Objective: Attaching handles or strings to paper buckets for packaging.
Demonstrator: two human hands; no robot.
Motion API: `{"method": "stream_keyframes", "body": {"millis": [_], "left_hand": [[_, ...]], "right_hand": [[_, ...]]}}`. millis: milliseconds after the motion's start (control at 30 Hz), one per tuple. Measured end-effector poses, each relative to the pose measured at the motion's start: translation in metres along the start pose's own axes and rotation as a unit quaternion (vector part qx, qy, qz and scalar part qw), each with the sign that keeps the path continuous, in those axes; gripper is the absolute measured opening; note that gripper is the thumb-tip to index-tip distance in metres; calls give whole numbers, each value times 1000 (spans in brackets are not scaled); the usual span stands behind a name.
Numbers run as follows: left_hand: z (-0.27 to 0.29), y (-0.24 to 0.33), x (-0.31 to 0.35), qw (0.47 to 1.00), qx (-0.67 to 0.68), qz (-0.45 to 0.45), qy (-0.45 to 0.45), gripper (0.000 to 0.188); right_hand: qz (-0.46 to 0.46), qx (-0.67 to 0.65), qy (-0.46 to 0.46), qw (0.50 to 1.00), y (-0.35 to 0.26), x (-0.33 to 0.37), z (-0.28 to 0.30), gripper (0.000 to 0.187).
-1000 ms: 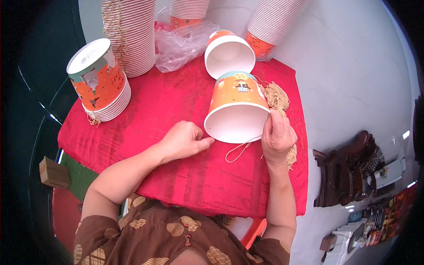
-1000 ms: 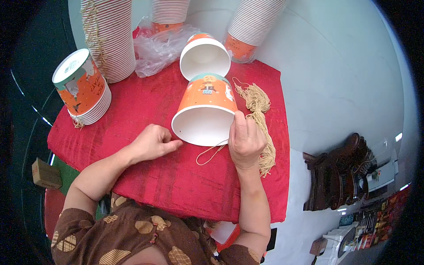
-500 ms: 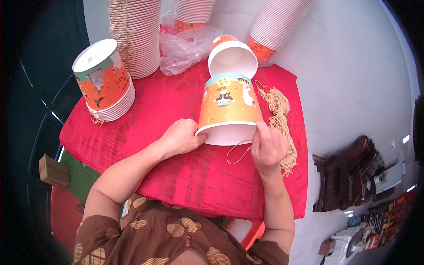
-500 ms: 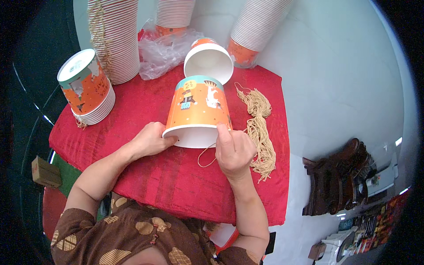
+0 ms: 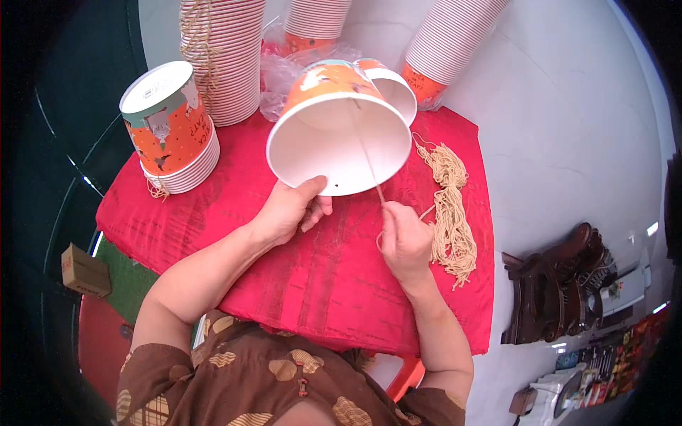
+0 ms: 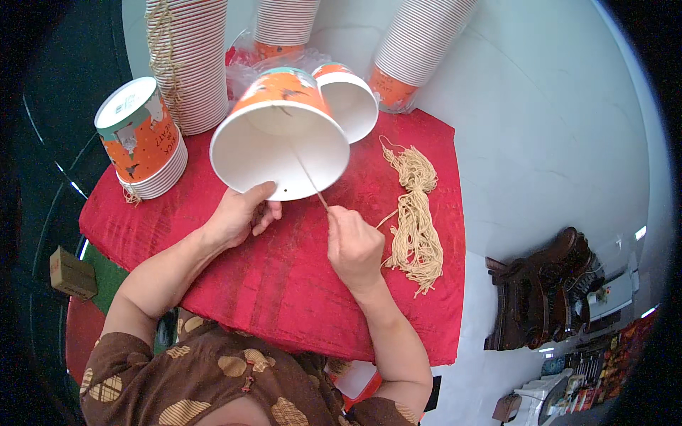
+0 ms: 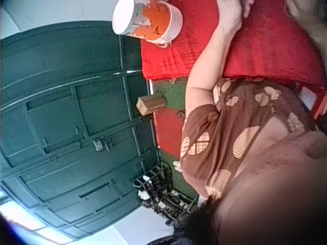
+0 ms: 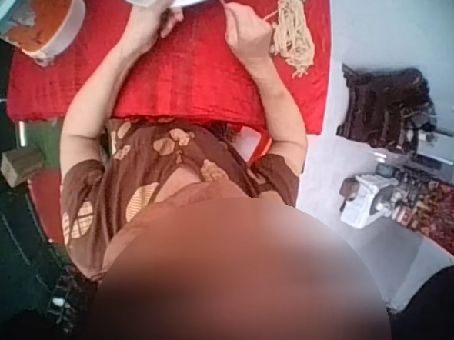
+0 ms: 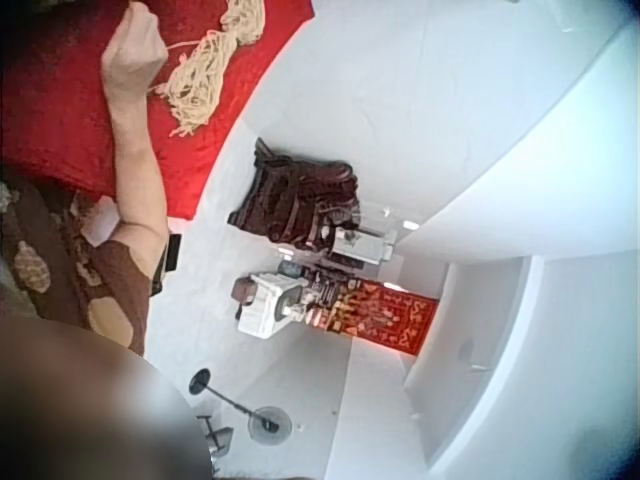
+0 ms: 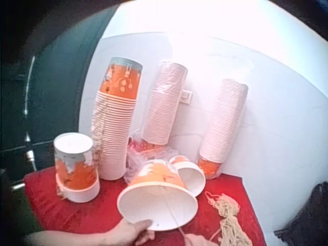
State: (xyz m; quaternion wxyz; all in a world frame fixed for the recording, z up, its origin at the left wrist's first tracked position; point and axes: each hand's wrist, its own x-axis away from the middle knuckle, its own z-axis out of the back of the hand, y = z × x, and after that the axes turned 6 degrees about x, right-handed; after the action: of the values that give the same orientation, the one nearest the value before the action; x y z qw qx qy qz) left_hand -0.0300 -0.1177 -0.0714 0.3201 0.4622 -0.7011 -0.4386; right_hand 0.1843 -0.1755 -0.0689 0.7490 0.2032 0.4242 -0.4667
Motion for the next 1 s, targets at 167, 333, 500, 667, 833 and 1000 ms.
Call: {"method": "stream_keyframes", "body": {"millis": [167, 333, 500, 667, 833, 1000], "left_hand": [[-5, 3, 2, 985, 164, -35, -36, 25], [-9, 15, 6, 975, 209, -26, -69, 31], [0, 0, 3, 968, 212, -1, -136, 31], [-3, -11, 7, 970, 201, 15, -134, 32], [-11, -16, 12, 977, 169, 19, -130, 34], [-11, -19, 13, 983, 124, 26, -132, 30]], "right_hand": [[-19, -25, -116, 993, -10, 10, -10, 10], [-49, 20, -143, 988, -14, 7, -10, 6], [-189, -76, -126, 971, 13, 26, -22, 10], [-450, -371, -147, 799, 15, 14, -15, 17], [-475, -483, -37, 735, 19, 13, -18, 19], [-505, -575, 48, 642, 29, 16, -20, 13]]}}
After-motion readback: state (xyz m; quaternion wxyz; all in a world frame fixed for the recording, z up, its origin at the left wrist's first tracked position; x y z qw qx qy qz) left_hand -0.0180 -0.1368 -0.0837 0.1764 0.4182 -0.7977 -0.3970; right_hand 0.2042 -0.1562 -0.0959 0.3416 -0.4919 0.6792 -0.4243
